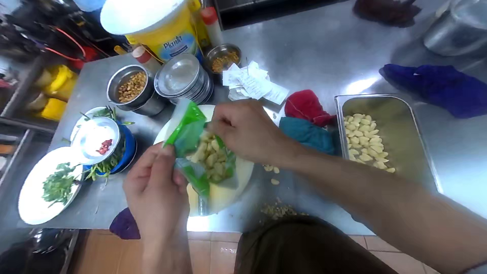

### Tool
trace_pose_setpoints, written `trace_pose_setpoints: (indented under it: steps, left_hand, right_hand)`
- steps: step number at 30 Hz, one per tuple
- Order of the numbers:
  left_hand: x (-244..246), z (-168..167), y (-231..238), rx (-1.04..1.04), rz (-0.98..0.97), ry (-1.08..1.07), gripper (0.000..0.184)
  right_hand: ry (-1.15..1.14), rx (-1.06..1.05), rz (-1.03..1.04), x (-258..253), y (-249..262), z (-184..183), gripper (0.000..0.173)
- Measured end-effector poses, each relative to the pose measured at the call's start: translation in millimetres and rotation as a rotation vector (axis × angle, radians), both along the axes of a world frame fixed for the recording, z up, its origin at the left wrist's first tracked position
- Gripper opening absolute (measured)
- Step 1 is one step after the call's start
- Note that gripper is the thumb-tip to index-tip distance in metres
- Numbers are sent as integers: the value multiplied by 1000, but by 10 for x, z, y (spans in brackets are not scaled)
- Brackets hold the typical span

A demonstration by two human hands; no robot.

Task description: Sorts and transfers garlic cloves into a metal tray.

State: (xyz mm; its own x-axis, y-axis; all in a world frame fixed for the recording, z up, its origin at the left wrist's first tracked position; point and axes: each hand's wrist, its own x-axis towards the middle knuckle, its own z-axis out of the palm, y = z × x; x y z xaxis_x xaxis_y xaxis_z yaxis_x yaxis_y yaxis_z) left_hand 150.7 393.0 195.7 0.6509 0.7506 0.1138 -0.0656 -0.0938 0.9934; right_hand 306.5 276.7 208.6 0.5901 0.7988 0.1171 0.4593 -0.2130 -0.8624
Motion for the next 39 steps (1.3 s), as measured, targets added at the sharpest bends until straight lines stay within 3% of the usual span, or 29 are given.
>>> trace_pose_setpoints:
  steps: [5,8,10,12,14,16,21,25,29,33,36,39]
  left_hand:
    - [115,-335,17,-66,155,-24,23]
    - [134,-509,51,-93,202,-65,25]
    - [122,-613,99,-114,202,-77,28]
    - [127,-678,148,-159,194,-59,30]
    - [142,-700,161,-160,185,-61,30]
    - [132,-723,166,-126,158,-59,29]
    - [-39,-861,158,-134,116,-26,27]
    - [-124,-966,139,-193,139,-4,31]
    - [-135,-989,156,-219,122,-54,30]
    - [-74,-976,195,-220,82,-65,28]
    - [-36,-977,229,-205,37,-62,27]
    - [-27,-983,262,-197,-12,-58,27]
  right_hand:
    - [138,-119,86,535,-55,-571,25]
    - [77,-394,-18,725,-529,-1157,36]
    - [60,-569,-12,632,-741,-1504,54]
    - [28,-735,18,357,-726,-1631,82]
    - [-34,-780,-26,55,-667,-1728,96]
    - [-94,-804,-69,-174,-708,-1831,90]
    - [-379,-760,-176,-481,-1199,-2223,49]
    - [-260,-821,-214,-519,-1405,-2193,38]
    - [-266,-625,-314,-568,-1603,-2245,22]
    - [-226,-537,-447,-544,-1635,-2282,17]
    - [133,-423,-627,-551,-1600,-2137,26]
    - [802,-79,-818,-593,-1568,-1868,34]
